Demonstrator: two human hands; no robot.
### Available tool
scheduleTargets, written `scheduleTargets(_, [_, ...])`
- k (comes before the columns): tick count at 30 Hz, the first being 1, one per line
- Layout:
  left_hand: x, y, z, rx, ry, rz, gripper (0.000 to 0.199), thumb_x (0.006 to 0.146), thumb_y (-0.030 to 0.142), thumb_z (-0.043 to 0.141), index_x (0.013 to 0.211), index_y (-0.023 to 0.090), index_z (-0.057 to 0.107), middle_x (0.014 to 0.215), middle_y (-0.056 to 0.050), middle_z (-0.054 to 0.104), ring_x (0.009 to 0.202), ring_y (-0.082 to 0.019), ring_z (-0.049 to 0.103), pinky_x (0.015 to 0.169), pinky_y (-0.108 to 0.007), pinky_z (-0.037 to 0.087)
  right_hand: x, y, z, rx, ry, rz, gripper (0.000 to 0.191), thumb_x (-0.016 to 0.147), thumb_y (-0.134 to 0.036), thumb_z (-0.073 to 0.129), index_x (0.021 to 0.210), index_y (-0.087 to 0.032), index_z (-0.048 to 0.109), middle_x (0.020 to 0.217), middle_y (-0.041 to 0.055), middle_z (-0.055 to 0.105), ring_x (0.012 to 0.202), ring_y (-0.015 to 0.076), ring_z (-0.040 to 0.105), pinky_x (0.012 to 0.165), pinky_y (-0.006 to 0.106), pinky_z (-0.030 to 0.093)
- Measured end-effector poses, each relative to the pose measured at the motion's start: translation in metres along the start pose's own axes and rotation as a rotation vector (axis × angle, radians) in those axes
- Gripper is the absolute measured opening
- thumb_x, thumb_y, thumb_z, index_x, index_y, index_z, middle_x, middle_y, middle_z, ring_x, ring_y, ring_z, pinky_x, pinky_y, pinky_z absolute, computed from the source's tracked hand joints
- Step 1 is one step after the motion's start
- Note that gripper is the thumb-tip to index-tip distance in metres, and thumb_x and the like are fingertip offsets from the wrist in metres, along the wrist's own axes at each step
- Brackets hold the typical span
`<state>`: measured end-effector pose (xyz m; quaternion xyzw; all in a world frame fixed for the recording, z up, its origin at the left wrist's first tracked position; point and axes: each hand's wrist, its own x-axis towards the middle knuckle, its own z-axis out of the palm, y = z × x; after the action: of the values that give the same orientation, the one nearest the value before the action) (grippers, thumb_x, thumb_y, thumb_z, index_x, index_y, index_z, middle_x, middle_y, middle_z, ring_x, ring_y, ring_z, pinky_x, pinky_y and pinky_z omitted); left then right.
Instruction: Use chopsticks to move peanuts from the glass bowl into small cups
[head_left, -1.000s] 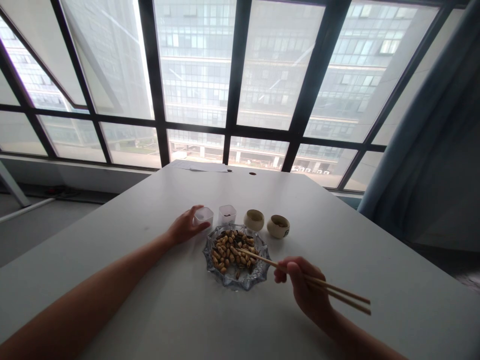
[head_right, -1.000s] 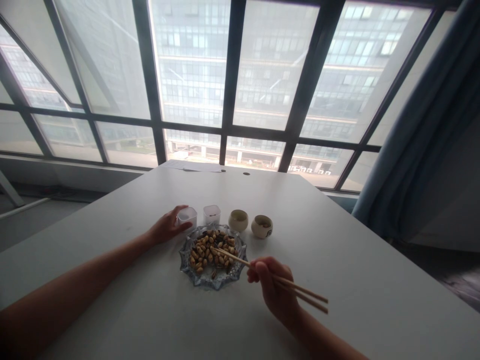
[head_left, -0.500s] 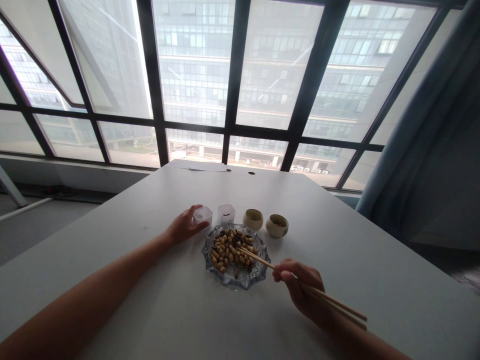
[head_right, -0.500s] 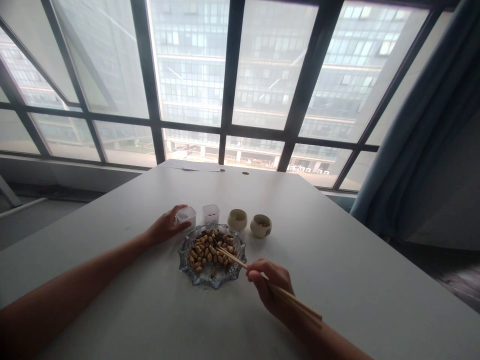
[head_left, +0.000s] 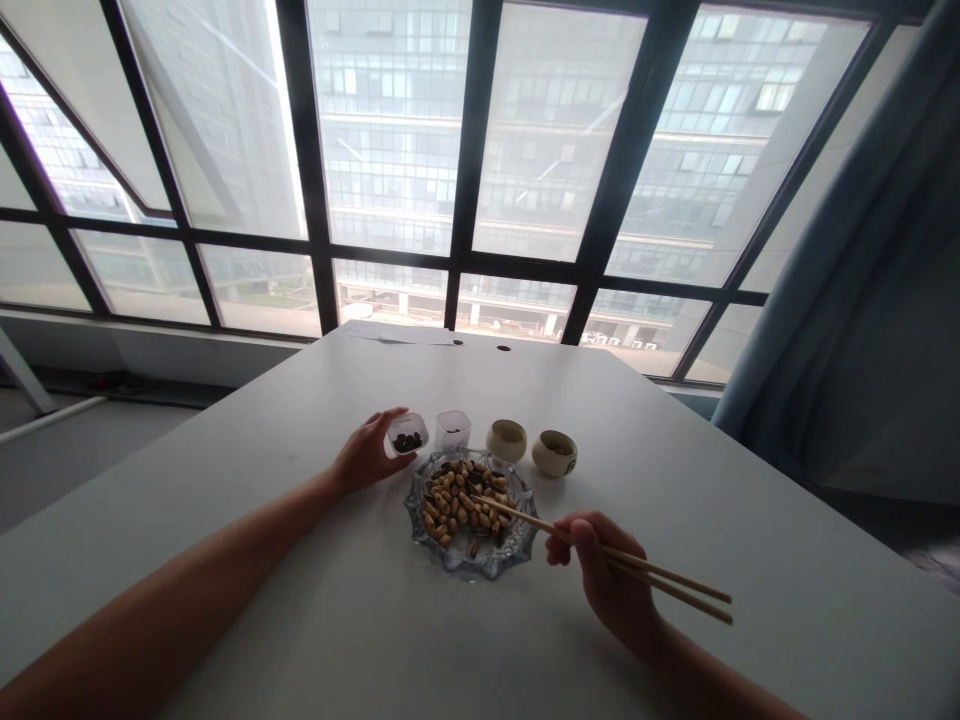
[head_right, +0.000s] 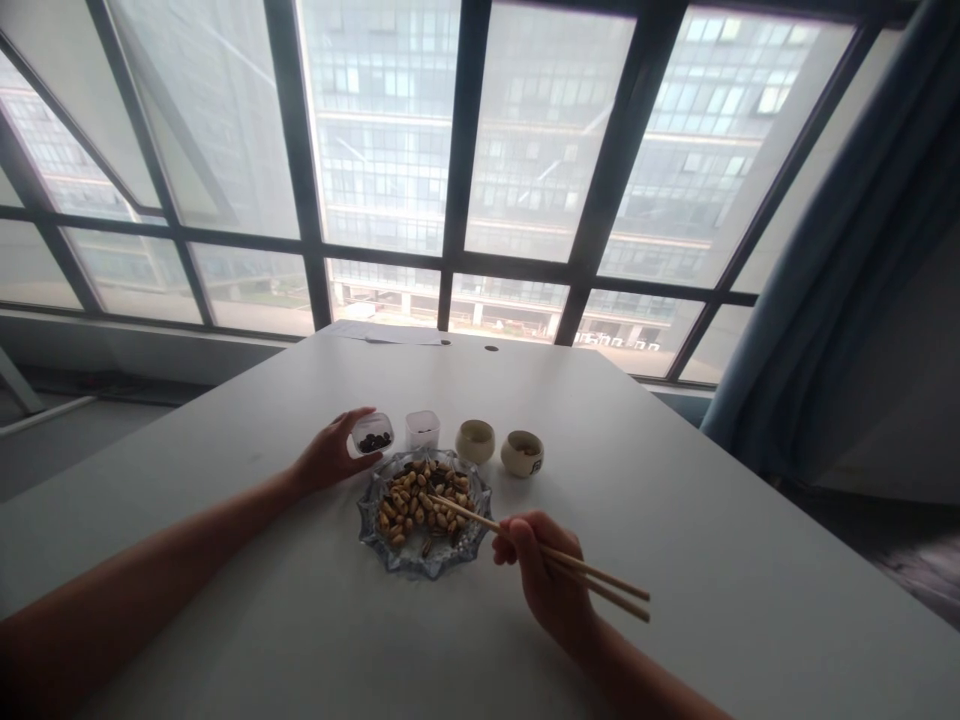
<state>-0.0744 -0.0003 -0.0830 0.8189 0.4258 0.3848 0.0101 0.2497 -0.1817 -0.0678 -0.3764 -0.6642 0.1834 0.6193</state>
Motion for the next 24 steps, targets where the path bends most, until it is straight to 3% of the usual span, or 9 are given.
scheduleTargets(4, [0.0, 0.004, -0.003, 0.007, -0.003, 0.022, 0.067, 0.074, 0.043, 0.071, 0.133, 0.02, 0.05, 0.126, -0.014, 0.063, 0.113, -0.031, 0.064, 0.099, -0.045, 0.052, 0.003, 0.0, 0.003, 0.065, 0.079, 0.133, 0.038, 0.096, -0.049, 0.056, 0.075, -0.018, 0.067, 0.055, 0.0032, 0.067, 0.044, 0.0156, 0.062, 0.043, 0.026, 0.052])
scheduleTargets(9, [0.001, 0.008, -0.005, 0.006, -0.01, 0.004, 0.065, 0.075, 0.044, 0.07, 0.132, 0.02, 0.05, 0.126, -0.015, 0.063, 0.115, -0.032, 0.063, 0.101, -0.047, 0.05, 0.002, -0.001, 0.002, 0.076, 0.056, 0.156, 0.04, 0.093, -0.052, 0.058, 0.074, -0.019, 0.067, 0.053, 0.003, 0.066, 0.044, 0.0159, 0.062, 0.043, 0.026, 0.052])
scheduleTargets(16, [0.002, 0.001, -0.004, 0.038, -0.093, -0.168, 0.076, 0.078, 0.061, 0.063, 0.137, 0.019, 0.042, 0.124, -0.016, 0.066, 0.106, -0.034, 0.067, 0.094, -0.049, 0.051, 0.001, 0.002, 0.002, 0.087, 0.043, 0.169, 0.04, 0.094, -0.051, 0.058, 0.074, -0.018, 0.067, 0.054, 0.0034, 0.066, 0.046, 0.0156, 0.062, 0.045, 0.026, 0.052])
scheduleTargets(19, [0.008, 0.0, -0.009, 0.054, -0.095, -0.162, 0.086, 0.072, 0.07, 0.065, 0.138, 0.019, 0.042, 0.131, -0.018, 0.063, 0.115, -0.037, 0.063, 0.097, -0.052, 0.049, 0.003, 0.002, 0.003, 0.114, 0.087, 0.192, 0.041, 0.093, -0.053, 0.06, 0.073, -0.018, 0.067, 0.053, 0.0034, 0.066, 0.044, 0.0155, 0.062, 0.043, 0.026, 0.051])
scheduleTargets(24, [0.038, 0.027, -0.016, 0.102, -0.055, -0.068, 0.074, 0.08, 0.067, 0.059, 0.134, 0.018, 0.049, 0.133, -0.017, 0.062, 0.122, -0.036, 0.057, 0.103, -0.054, 0.041, 0.01, 0.005, 0.002, 0.172, 0.199, 0.303, 0.046, 0.086, -0.061, 0.064, 0.072, -0.017, 0.067, 0.051, 0.0045, 0.066, 0.041, 0.0172, 0.061, 0.039, 0.027, 0.049])
